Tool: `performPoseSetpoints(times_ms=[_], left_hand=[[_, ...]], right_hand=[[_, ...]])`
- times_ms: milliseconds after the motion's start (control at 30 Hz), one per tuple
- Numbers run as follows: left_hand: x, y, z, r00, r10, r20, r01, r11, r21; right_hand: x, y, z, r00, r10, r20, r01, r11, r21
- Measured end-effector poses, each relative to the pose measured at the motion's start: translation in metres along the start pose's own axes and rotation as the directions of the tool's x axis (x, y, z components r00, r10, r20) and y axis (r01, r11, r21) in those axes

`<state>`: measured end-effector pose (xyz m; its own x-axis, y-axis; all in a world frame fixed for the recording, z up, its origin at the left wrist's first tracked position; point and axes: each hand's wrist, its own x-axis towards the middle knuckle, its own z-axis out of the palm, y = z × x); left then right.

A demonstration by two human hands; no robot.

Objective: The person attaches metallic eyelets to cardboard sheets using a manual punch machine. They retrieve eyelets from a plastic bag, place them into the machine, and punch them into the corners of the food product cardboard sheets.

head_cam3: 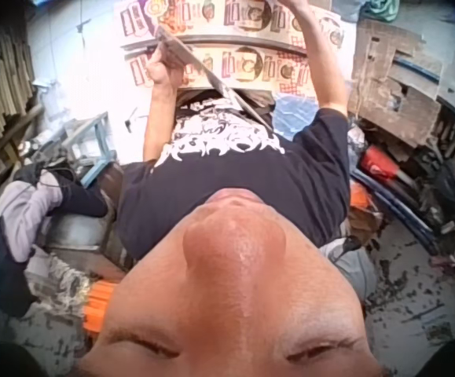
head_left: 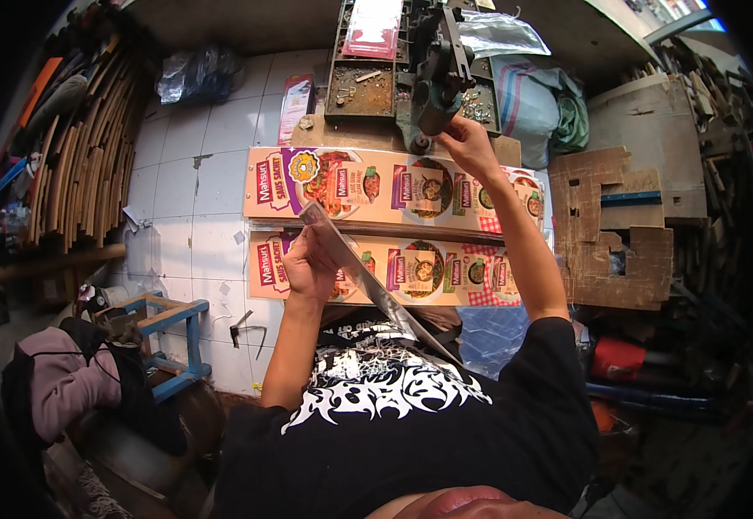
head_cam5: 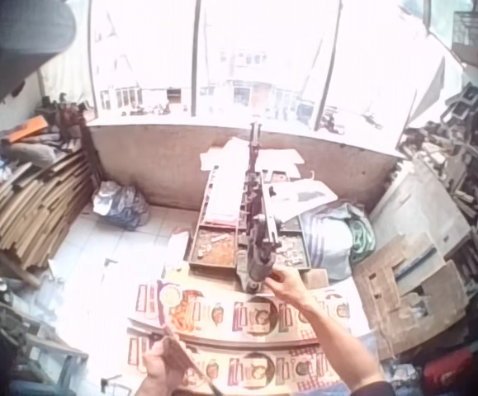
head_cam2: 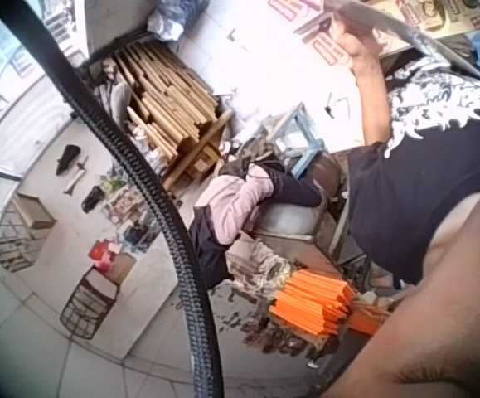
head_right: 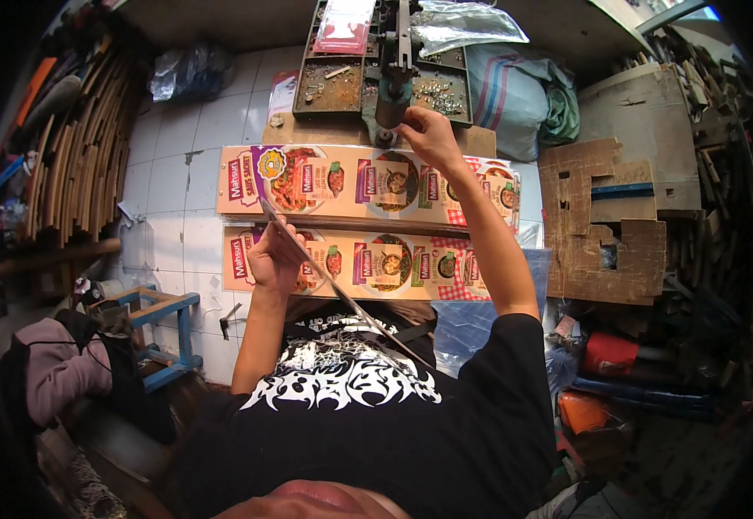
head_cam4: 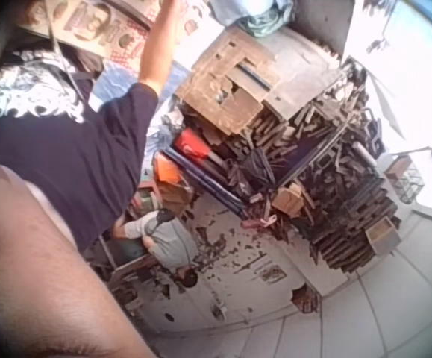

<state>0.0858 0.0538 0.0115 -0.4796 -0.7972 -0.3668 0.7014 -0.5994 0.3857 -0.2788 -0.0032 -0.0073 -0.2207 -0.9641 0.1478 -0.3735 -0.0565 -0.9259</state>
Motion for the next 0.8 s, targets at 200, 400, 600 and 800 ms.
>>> performPoseSetpoints(times_ms=[200, 400, 600, 800], left_hand=[[-0.004, 0.000, -0.005, 0.998, -0.005, -0.057, 0.003, 0.999, -0.050], [0.002, -0.004, -0.013, 1.000, 0.024, -0.006, -0.024, 0.999, -0.024], [0.025, -0.012, 0.011, 0.998, 0.045, 0.046, -0.049, 0.996, 0.080], [0.065, -0.037, 0.047, 0.975, -0.146, 0.165, 0.079, 0.932, 0.355]], right_hand=[[-0.011, -0.013, 0.010, 0.999, 0.008, -0.049, -0.014, 0.992, -0.122], [-0.013, -0.013, 0.008, 0.999, -0.052, 0.002, 0.052, 0.993, -0.108], [-0.066, -0.050, 0.003, 0.996, 0.066, -0.055, -0.062, 0.996, 0.063], [-0.204, -0.088, -0.044, 0.759, 0.501, 0.416, -0.622, 0.746, 0.237]])
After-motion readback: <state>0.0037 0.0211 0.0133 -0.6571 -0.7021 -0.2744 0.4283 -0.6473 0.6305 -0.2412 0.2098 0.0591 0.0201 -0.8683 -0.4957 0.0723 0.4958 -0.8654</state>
